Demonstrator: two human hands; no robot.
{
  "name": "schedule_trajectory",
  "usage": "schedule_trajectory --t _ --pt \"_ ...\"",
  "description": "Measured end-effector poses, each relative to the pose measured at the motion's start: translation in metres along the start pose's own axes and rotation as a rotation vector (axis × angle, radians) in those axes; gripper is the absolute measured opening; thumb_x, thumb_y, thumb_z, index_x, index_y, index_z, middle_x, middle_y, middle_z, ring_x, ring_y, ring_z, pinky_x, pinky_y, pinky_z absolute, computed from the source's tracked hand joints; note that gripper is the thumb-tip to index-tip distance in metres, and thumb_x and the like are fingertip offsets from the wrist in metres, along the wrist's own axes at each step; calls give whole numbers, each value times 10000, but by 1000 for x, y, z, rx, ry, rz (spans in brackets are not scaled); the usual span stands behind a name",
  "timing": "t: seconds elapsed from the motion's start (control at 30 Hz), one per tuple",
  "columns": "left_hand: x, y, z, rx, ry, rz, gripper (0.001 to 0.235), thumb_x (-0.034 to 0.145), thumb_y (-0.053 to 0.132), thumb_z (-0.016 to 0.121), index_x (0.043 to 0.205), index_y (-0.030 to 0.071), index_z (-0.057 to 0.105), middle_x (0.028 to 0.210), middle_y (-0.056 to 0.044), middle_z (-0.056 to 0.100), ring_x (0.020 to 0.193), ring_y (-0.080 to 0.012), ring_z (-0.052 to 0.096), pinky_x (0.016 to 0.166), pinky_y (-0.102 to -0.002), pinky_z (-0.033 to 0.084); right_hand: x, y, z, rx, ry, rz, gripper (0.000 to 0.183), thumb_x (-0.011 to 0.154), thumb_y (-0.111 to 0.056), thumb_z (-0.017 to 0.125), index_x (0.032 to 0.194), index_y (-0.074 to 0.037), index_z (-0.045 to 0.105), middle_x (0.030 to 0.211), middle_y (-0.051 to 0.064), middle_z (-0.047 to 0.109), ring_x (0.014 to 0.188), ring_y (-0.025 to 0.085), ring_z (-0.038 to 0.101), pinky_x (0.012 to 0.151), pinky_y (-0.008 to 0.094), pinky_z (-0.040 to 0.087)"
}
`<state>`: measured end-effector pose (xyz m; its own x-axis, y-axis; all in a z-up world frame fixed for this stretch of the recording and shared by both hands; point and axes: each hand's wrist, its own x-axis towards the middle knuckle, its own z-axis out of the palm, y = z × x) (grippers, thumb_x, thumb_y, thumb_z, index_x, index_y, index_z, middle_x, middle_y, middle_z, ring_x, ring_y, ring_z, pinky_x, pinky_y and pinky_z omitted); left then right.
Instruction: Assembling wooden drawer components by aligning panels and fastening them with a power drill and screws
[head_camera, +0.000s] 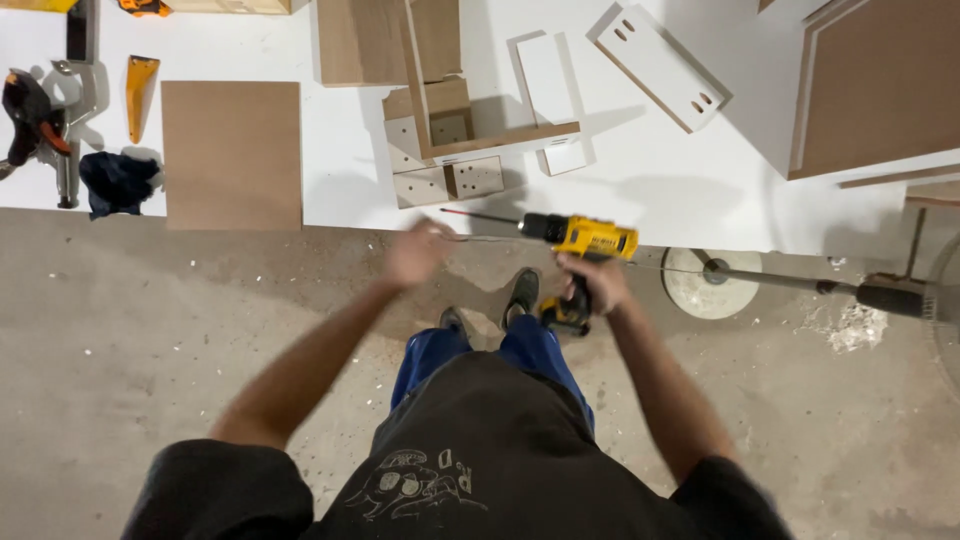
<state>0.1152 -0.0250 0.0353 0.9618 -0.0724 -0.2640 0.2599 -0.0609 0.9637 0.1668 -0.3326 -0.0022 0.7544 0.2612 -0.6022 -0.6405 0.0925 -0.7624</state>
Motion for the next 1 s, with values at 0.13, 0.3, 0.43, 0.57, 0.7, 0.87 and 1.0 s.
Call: schedule_trajectory --t 0.13,0.3,0.43,0.57,0.7,0.87,1.0 --pt "81 -42 -82 526 426 46 341 1031 428 699 1074 93 660 863 -69 585 795 -222 653 689 -384 509 80 14 -38 -5 -138 20 360 886 -177 858 698 13 616 537 170 567 404 291 604 435 427 508" --pt "152 -54 -79 495 492 -246 928 942 891 522 1360 65 573 1279 -214 671 1104 -370 715 923 -506 585 114 -3 -31 103 -108 151 261 905 -135 828 850 -19 601 565 122 547 423 227 535 413 359 456" --pt "164 -20 -53 408 487 -433 692 886 771 534 1195 155 473 1102 -81 611 1012 -267 598 859 -428 492 124 -7 -29 62 -167 219 193 928 -172 754 954 -43 612 606 66 555 463 168 519 440 295 453" --pt "188 -50 -57 448 599 -432 482 888 598 625 1011 135 571 828 2 664 772 -195 663 656 -371 540 142 9 -32 71 -229 226 219 918 -210 737 1002 -52 610 618 58 558 461 160 504 423 275 445" --pt "187 -59 -59 424 576 -428 396 1003 545 490 961 154 542 779 17 635 706 -151 605 620 -353 529 141 -1 -25 63 -242 249 180 932 -188 721 992 -67 603 633 43 551 494 141 496 439 273 443" --pt "192 -71 -62 406 602 -329 411 973 485 448 1006 112 617 878 -75 724 840 -280 674 786 -458 513 151 0 -26 107 -256 287 179 907 -185 757 966 -92 616 635 31 550 493 119 503 423 251 442" --pt "198 -85 -64 457 635 -304 403 975 490 455 856 116 548 798 -106 684 795 -331 655 757 -524 480 155 -1 -27 57 -219 293 216 902 -223 761 973 -73 622 619 45 557 480 133 504 432 257 437"
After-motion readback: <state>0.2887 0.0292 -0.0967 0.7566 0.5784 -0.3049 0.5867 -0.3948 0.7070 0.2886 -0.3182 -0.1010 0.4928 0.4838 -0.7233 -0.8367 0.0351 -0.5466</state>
